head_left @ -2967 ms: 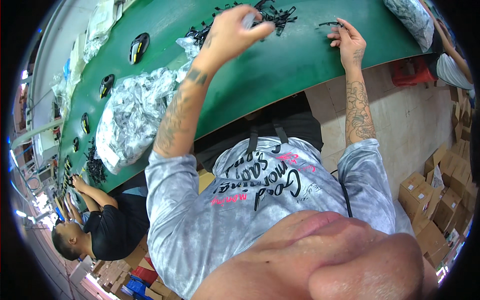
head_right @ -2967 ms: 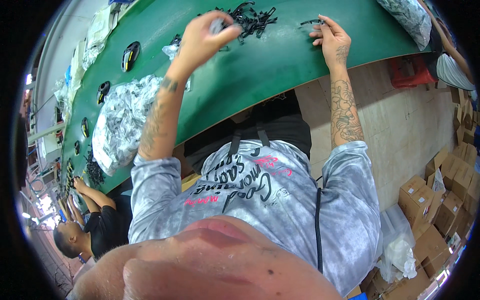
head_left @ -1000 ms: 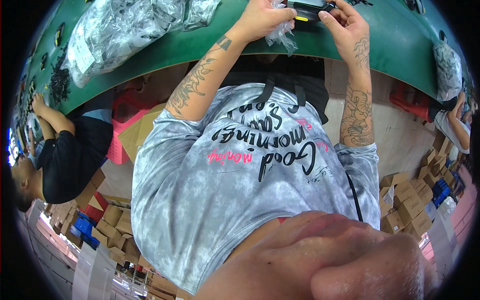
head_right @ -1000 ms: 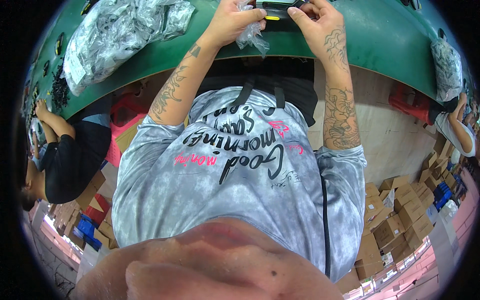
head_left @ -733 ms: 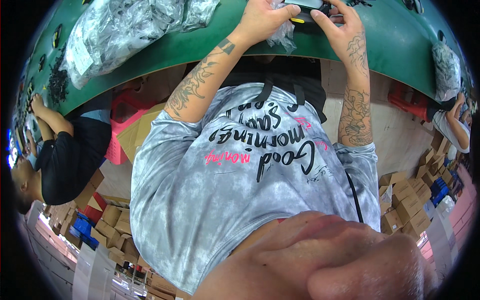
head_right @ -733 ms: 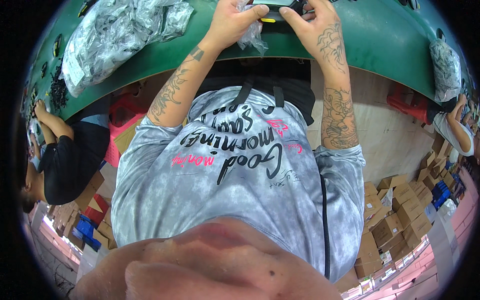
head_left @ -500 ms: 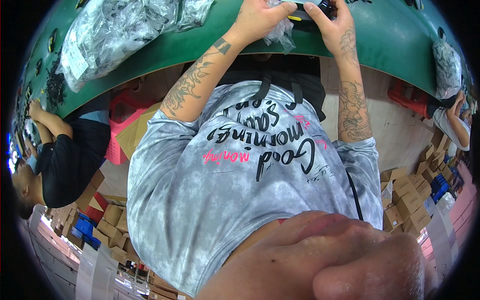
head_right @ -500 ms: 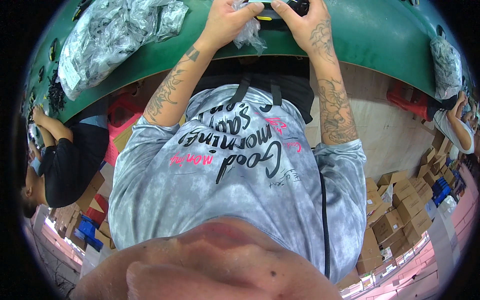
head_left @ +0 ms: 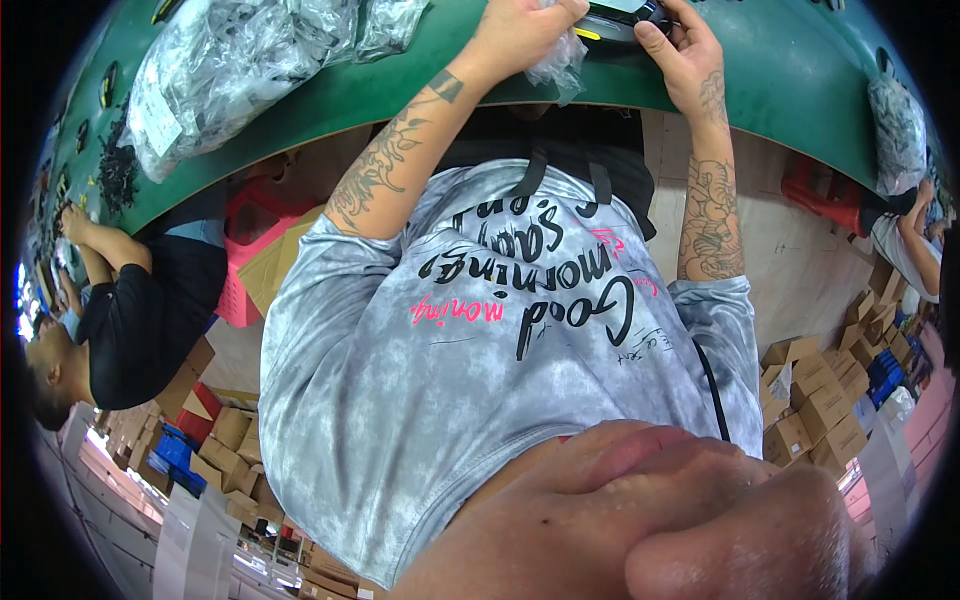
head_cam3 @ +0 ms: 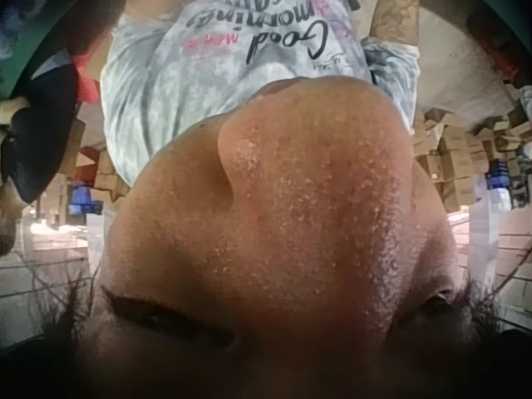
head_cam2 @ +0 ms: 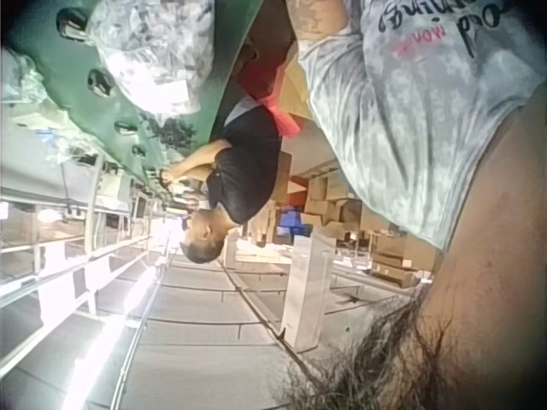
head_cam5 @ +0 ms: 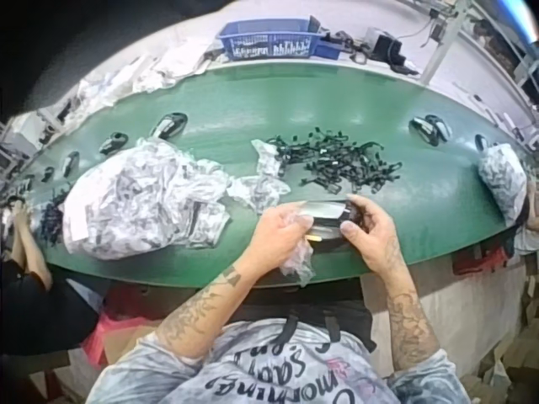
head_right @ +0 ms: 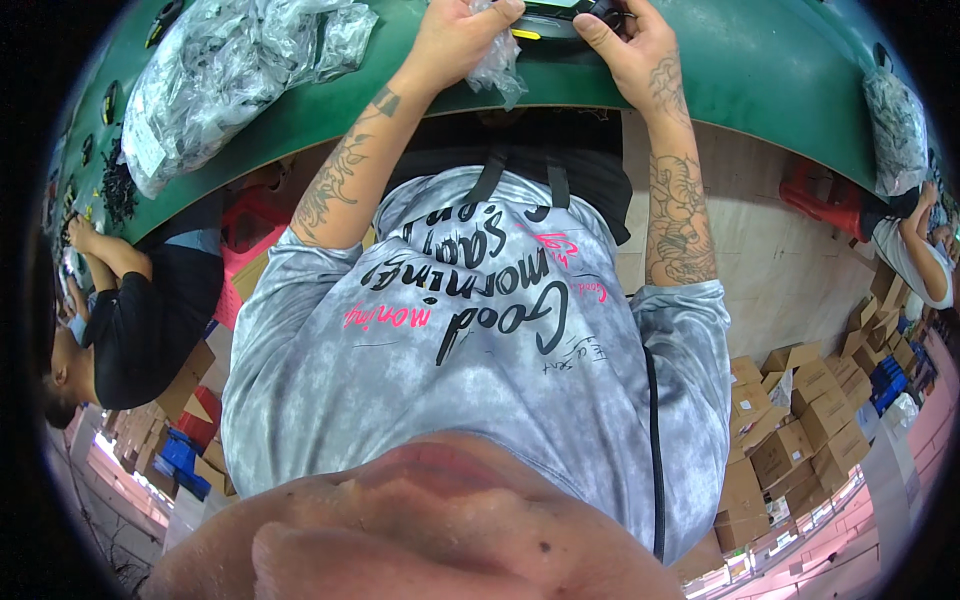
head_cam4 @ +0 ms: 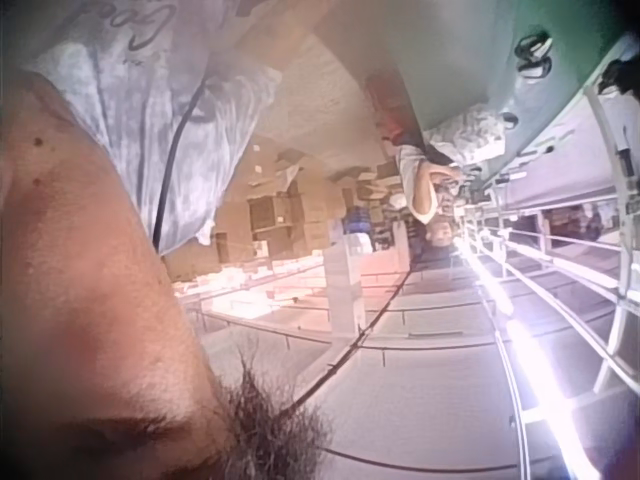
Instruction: The person assembles components of a computer mouse by hand, fitting plastic mouse components into a mouse shell.
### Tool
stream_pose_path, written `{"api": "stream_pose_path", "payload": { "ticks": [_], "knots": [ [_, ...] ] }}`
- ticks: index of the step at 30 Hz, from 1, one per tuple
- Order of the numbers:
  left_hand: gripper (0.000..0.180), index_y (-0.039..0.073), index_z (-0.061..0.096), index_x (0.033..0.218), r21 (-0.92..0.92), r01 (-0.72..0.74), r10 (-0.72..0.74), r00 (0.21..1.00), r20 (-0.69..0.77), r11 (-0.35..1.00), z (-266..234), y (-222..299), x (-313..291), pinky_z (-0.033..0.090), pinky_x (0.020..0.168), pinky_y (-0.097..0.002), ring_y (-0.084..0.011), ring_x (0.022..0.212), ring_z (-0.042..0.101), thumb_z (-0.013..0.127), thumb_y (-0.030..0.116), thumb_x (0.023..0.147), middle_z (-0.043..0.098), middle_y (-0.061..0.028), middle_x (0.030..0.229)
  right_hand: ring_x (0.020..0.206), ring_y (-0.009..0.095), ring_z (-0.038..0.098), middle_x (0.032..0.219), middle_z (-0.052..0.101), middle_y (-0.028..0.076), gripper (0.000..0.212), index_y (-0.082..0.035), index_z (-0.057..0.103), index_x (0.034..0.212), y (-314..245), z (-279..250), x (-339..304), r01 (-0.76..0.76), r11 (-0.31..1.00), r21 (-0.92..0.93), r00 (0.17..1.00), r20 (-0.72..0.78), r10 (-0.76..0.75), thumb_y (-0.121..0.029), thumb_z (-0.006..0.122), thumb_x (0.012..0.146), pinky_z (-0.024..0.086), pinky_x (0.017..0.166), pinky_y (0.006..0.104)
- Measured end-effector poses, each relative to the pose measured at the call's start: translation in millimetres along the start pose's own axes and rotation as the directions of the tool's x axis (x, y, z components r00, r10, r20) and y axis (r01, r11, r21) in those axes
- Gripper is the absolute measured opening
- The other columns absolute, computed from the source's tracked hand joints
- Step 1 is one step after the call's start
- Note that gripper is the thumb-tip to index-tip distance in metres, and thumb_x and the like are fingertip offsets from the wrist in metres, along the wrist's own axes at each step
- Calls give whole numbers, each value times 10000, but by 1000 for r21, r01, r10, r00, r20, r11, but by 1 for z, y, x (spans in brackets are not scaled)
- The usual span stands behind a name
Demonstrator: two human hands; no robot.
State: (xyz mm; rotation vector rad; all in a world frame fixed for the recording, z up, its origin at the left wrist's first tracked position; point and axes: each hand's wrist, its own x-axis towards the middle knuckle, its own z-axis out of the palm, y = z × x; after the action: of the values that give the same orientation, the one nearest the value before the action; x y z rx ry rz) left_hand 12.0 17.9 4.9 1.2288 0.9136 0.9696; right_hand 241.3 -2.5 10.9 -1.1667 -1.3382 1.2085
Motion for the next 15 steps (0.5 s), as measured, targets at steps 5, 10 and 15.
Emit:
{"api": "stream_pose_path", "payload": {
  "ticks": [5, 10, 15],
  "knots": [
    [404, -20, 572, 1372, -298, 80, -32, 986, 163, 951, -2, -5, 3, 558, 613, -256, -89, 691, 628, 622, 89, 986, 687, -50, 923, 1040, 147, 611, 1188, 640, 79, 571, 56, 509, 1414, 11, -2, -3, 128, 979, -160, 991, -21, -133, -166, 754, 949, 511, 903, 279],
    [560, -23, 513, 1448, -286, 73, -32, 989, 144, 956, 3, -9, 1, 578, 713, -287, -109, 850, 644, 672, 1, 912, 676, -73, 1064, 807, 40, 578, 935, 671, -19, 259, 14, 662, 1194, 13, -9, 5, -74, 994, -81, 993, -94, 66, -166, 655, 1009, 460, 699, 202],
    [740, -27, 489, 1475, -41, -24, 30, 988, 149, 999, 13, 10, -4, 571, 854, -338, -212, 965, 692, 770, 28, 793, 705, -139, 1127, 745, 73, 579, 862, 662, -3, 231, 40, 671, 1131, 9, -23, 13, -105, 994, -33, 989, -109, 101, -127, 679, 971, 458, 682, 213]
  ]
}}
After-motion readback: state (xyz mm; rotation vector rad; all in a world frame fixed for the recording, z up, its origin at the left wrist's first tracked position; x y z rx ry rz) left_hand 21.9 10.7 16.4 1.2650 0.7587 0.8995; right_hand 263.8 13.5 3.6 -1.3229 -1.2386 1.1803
